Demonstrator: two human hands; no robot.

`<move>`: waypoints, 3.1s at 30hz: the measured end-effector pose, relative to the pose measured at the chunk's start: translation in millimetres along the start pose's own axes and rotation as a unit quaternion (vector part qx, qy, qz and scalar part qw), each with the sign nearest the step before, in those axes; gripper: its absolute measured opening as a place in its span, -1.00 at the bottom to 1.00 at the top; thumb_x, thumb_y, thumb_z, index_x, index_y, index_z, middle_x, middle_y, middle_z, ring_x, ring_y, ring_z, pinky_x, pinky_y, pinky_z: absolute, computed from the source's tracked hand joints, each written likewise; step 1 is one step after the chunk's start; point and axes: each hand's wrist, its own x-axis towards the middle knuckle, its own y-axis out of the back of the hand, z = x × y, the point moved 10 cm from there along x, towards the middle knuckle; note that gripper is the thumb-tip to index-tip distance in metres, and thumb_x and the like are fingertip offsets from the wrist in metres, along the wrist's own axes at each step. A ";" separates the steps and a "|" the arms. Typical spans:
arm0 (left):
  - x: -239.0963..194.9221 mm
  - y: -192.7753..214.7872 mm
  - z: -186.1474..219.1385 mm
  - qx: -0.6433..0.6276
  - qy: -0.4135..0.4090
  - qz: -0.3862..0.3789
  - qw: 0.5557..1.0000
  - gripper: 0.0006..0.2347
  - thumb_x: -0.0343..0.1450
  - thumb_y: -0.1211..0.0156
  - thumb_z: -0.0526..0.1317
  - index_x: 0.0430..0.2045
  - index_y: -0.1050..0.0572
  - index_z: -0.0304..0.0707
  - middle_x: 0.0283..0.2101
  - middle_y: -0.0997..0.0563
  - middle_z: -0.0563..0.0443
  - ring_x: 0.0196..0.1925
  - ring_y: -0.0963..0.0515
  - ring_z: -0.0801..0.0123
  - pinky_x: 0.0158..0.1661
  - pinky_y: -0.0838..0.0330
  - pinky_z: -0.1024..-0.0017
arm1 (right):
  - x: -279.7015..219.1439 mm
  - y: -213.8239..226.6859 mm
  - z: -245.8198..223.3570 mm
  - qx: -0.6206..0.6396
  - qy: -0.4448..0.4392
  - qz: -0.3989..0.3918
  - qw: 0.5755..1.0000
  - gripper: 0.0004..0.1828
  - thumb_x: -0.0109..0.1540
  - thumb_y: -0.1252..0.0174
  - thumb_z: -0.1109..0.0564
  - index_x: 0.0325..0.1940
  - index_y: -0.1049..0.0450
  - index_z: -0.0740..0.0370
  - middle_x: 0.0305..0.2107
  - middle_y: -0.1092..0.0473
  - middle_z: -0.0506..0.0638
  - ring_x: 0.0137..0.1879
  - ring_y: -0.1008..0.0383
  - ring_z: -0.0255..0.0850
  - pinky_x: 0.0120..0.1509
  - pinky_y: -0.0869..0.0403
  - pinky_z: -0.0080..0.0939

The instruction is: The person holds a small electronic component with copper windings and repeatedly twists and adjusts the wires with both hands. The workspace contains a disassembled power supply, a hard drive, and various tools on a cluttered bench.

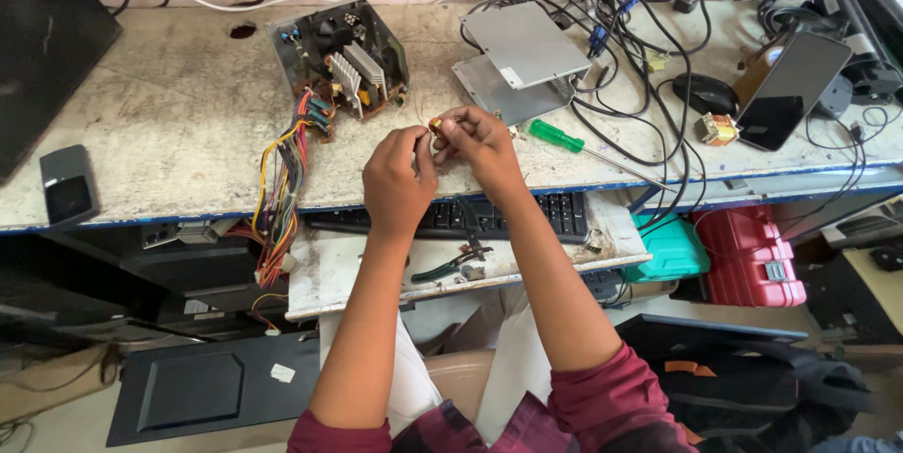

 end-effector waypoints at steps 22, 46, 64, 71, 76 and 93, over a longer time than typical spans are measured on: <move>-12.8 -30.9 4.0 -0.066 0.132 -0.025 0.989 -0.93 0.41 -0.24 -0.38 -0.42 -0.47 -0.37 -0.42 -0.61 -0.13 -0.46 -0.59 0.12 -0.39 -0.43 0.26 | 1.6 21.1 9.0 0.020 -0.052 0.055 0.997 -0.76 0.41 -0.21 0.04 -0.17 -0.46 0.30 -0.51 -0.43 -0.08 -0.48 -0.35 -0.41 -0.43 -0.30 -0.43; 2.2 1.1 17.4 0.038 -0.008 -0.065 0.997 -0.94 0.45 -0.19 -0.34 -0.27 -0.51 -0.31 -0.29 -0.63 -0.10 -0.23 -0.61 0.02 -0.25 -0.46 0.19 | -7.7 5.9 -11.7 -0.007 0.028 -0.009 1.000 -0.67 0.28 -0.28 0.28 0.13 -0.54 0.41 -0.07 -0.54 0.08 0.04 -0.54 -0.24 0.16 -0.52 -0.24; -1.5 -0.7 -2.4 0.051 -0.010 -0.154 0.987 -0.95 0.34 -0.28 -0.38 -0.45 -0.51 -0.29 -0.47 -0.57 -0.11 -0.39 -0.56 0.02 -0.36 -0.36 0.16 | -13.5 -11.3 -12.0 -0.039 0.009 -0.089 0.995 -0.66 0.22 -0.29 0.38 0.10 -0.56 0.40 -0.10 -0.56 0.04 0.03 -0.56 -0.26 0.21 -0.54 -0.21; -11.6 -4.3 -24.0 -0.008 0.024 -0.131 0.991 -0.94 0.33 -0.25 -0.41 -0.48 -0.48 -0.32 -0.50 -0.49 -0.15 -0.41 -0.49 0.00 -0.35 -0.30 0.16 | -16.1 -29.3 -23.0 -0.040 0.046 -0.143 0.988 -0.64 0.23 -0.26 0.42 0.12 -0.55 0.38 -0.08 -0.48 0.03 0.06 -0.54 -0.24 0.23 -0.53 -0.21; -19.7 -14.1 -50.9 -0.045 0.114 -0.158 0.980 -0.96 0.37 -0.22 -0.40 -0.38 -0.52 -0.35 -0.45 -0.53 -0.18 -0.44 -0.52 0.05 -0.38 -0.35 0.24 | -20.4 -30.5 -28.0 -0.097 0.065 -0.107 0.987 -0.64 0.21 -0.28 0.43 0.09 -0.54 0.38 -0.06 -0.45 0.03 0.10 -0.54 -0.23 0.25 -0.57 -0.21; -11.5 -16.2 -39.6 -0.078 0.105 -0.190 0.973 -0.98 0.41 -0.17 -0.44 -0.35 -0.49 -0.41 -0.37 -0.57 -0.21 -0.37 -0.59 0.09 -0.32 -0.42 0.30 | -12.6 -13.6 -13.6 -0.060 0.047 -0.054 0.996 -0.60 0.17 -0.34 0.41 0.10 -0.50 0.42 -0.03 -0.51 0.06 0.08 -0.54 -0.27 0.23 -0.59 -0.23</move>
